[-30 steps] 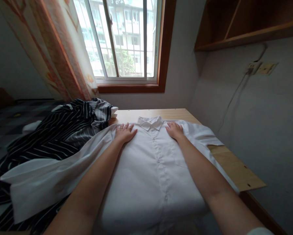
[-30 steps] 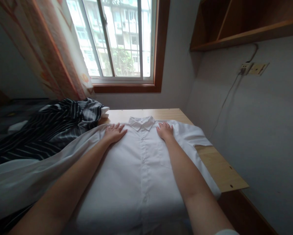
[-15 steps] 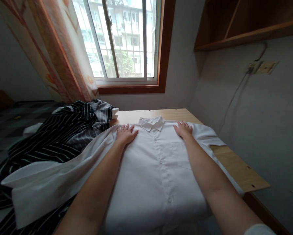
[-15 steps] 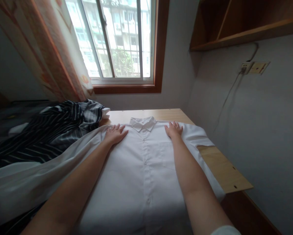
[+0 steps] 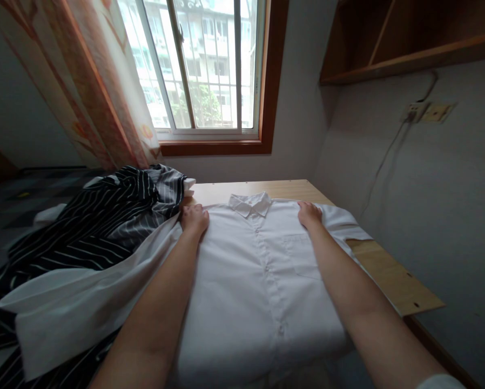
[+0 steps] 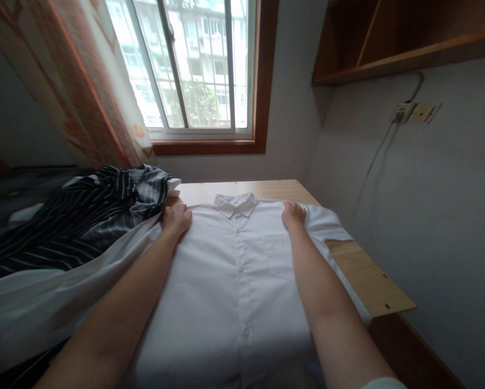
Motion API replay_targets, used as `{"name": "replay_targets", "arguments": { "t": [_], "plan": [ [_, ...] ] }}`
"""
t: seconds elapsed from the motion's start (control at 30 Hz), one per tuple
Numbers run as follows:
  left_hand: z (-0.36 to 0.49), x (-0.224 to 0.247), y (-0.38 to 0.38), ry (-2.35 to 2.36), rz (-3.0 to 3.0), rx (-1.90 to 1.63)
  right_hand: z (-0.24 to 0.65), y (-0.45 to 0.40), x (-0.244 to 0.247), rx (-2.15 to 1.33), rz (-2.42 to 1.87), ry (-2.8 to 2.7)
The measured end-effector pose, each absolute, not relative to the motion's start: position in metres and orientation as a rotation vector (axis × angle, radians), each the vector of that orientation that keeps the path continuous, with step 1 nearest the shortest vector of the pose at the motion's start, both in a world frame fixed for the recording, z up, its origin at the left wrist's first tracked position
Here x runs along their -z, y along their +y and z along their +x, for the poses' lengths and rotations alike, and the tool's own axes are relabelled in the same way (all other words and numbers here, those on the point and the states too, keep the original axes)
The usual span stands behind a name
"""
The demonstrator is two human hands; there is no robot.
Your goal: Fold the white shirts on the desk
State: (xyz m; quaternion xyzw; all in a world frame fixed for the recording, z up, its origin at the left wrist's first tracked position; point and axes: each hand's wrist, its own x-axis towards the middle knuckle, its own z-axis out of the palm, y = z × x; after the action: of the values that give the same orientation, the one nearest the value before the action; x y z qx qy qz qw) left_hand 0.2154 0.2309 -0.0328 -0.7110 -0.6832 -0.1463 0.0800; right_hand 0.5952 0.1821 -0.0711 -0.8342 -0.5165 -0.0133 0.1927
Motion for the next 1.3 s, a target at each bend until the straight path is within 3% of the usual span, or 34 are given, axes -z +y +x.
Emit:
{"name": "replay_targets", "arguments": {
  "t": [0.23,0.4,0.53,0.67,0.77,0.97,1.13,1.2,1.3],
  "plan": [
    [0.220,0.024,0.223,-2.005,-1.971,0.442,0.585,0.173,0.061,0.124,-2.276,-1.442],
    [0.232,0.005,0.204,-1.677,-2.118,0.458,0.550,0.164,0.028,0.079,-2.010,-1.503],
    [0.249,-0.025,0.187,-1.600,-2.255,0.467,0.496,0.146,0.005,-0.513,-1.679,-1.677],
    [0.262,-0.061,0.170,-1.619,-2.474,0.486,0.452,0.120,-0.007,-1.257,-1.396,-1.359],
    [0.270,-0.078,0.151,-1.577,-2.716,0.552,0.438,0.108,-0.014,-1.481,-1.236,-1.111],
    [0.296,-0.046,0.078,-1.841,-3.360,0.729,0.429,0.101,-0.013,-1.360,-1.114,-1.029],
    [0.316,-0.011,0.010,-2.015,-3.718,0.968,0.435,0.081,-0.011,-1.052,-1.312,-1.188],
    [0.312,-0.022,-0.002,-1.852,-3.978,0.854,0.443,0.066,-0.013,-0.969,-1.345,-1.298],
    [0.293,-0.058,0.006,-1.169,-4.287,0.363,0.457,0.043,-0.016,-1.068,-1.312,-1.448]
  ]
}}
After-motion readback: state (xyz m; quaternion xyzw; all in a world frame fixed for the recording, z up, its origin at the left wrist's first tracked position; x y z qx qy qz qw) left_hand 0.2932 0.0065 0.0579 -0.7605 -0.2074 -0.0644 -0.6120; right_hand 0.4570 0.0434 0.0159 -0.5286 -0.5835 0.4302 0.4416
